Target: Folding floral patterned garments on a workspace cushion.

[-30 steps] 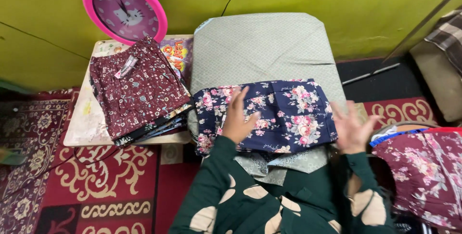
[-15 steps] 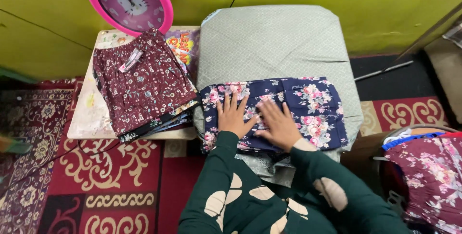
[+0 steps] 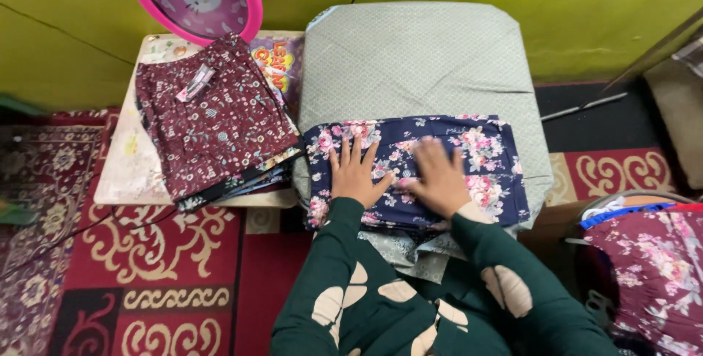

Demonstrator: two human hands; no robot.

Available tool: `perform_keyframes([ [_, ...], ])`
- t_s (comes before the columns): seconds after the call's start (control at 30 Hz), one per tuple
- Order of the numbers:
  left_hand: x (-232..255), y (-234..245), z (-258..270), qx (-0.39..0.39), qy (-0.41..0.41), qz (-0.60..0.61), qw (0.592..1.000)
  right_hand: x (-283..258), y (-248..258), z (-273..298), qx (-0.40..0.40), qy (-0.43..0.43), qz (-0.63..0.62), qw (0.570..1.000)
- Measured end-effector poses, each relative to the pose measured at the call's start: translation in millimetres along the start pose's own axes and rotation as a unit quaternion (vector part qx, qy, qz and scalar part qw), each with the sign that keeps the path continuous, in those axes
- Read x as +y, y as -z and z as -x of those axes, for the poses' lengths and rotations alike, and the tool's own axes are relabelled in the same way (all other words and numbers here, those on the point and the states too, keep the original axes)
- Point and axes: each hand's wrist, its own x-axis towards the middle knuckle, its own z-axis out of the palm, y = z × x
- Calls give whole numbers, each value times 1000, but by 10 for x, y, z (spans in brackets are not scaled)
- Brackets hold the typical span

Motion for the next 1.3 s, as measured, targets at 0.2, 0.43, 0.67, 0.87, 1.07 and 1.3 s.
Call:
perform_keyframes([
  [0.2, -4, 143, -134, -132, 37, -38, 990, 157, -186, 18, 31, 21, 17, 999],
  [0.43, -538, 149, -706, -78, 46, -32, 995, 788, -73, 169, 62, -101, 27, 993],
  [0.67, -980, 78, -901, -49, -48, -147, 987, 1336, -380, -162, 100, -85, 82, 988],
  [0.87, -308, 1426, -724, 101, -168, -141, 971, 1642, 267, -553, 67, -81, 70, 992],
  [1.07, 61, 2434, -591, 294, -189, -169, 922, 1262, 1224, -289, 302, -44, 114, 945],
  [1.3, 37, 2239, -106, 270, -160, -125, 941, 907, 1476, 533, 440, 12, 90, 893],
])
